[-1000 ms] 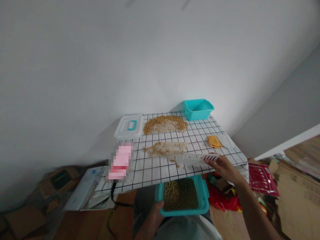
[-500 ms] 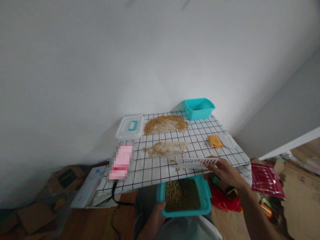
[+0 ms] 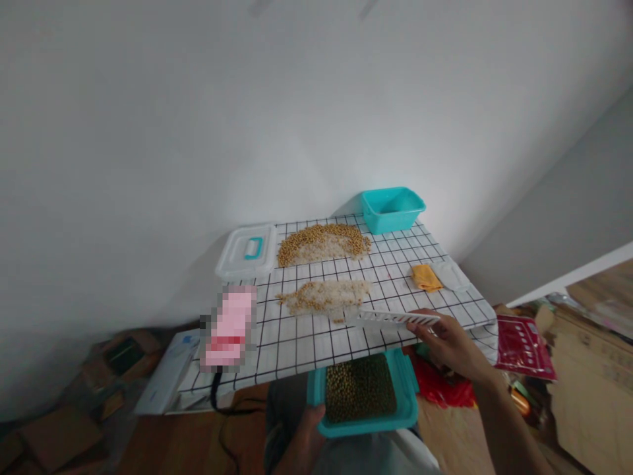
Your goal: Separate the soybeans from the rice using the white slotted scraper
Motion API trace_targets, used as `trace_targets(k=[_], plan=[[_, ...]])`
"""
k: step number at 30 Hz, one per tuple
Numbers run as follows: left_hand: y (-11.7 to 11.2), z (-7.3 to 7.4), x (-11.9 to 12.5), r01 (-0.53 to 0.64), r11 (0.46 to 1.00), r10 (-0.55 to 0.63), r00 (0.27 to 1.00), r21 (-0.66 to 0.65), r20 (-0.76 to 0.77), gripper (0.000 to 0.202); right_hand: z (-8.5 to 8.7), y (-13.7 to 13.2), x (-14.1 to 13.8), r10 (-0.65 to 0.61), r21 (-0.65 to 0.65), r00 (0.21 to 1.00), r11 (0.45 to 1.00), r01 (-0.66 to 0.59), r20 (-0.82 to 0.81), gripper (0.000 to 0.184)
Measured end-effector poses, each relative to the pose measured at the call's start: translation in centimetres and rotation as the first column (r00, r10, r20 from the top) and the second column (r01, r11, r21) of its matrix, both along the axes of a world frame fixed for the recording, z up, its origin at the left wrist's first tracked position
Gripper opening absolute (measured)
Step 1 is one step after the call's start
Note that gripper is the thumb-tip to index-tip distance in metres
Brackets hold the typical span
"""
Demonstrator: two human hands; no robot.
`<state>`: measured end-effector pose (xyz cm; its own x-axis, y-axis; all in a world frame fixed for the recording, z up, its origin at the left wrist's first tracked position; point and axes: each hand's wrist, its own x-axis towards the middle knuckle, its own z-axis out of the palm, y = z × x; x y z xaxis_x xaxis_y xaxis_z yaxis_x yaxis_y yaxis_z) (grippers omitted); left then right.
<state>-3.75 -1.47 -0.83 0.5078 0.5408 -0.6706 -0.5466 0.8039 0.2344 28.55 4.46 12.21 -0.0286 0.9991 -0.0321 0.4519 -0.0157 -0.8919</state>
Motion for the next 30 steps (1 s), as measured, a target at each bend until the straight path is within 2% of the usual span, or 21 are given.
trace_targets(k=[3, 8, 12, 16, 18, 23, 27, 30], plan=[[-0.2, -0.3, -0.3, 0.010, 1.000, -0.010, 1.000, -0.016, -0.007, 0.032, 0.0, 0.8, 0.1, 0.053, 0.008, 0.996, 0.999, -0.054, 0.076, 0.030], [-0.2, -0.8, -0.7, 0.032, 0.999, -0.032, 0.999, -0.004, -0.022, 0.036, -1.0, 2.1, 0.5, 0.128, -0.019, 0.989, 0.992, -0.127, 0.079, 0.031], [0.1, -0.8, -1.0, 0.009, 0.993, 0.008, 0.989, 0.118, -0.144, 0.030, -1.6, 3.1, 1.6, 0.100, -0.008, 0.988, 0.995, -0.100, 0.115, 0.032], [0.5, -0.4, -0.8, -0.019, 0.998, 0.026, 0.993, 0.064, -0.118, 0.035, -1.6, 4.0, 2.3, 0.080, 0.013, 0.991, 0.997, -0.082, 0.110, 0.035], [0.7, -0.1, -0.8, -0.041, 0.996, 0.052, 0.988, 0.079, -0.146, 0.037, -1.7, 4.4, 2.1, 0.076, 0.011, 0.991, 0.997, -0.078, 0.112, 0.036], [1.2, 0.6, -1.1, 0.077, 0.969, -0.008, 0.960, 0.236, -0.278, 0.035, -2.0, 5.1, 0.9, 0.072, 0.034, 0.994, 0.997, -0.075, 0.076, 0.036], [1.3, 0.9, -1.4, 0.110, 0.970, -0.046, 0.958, 0.218, -0.282, 0.033, -1.6, 5.4, 0.1, 0.113, 0.036, 0.992, 0.993, -0.115, 0.064, 0.033], [1.4, 1.4, -1.6, 0.132, 0.970, -0.047, 0.924, 0.202, -0.380, 0.033, -1.1, 5.6, -0.5, 0.161, 0.023, 0.985, 0.986, -0.163, 0.062, 0.031]])
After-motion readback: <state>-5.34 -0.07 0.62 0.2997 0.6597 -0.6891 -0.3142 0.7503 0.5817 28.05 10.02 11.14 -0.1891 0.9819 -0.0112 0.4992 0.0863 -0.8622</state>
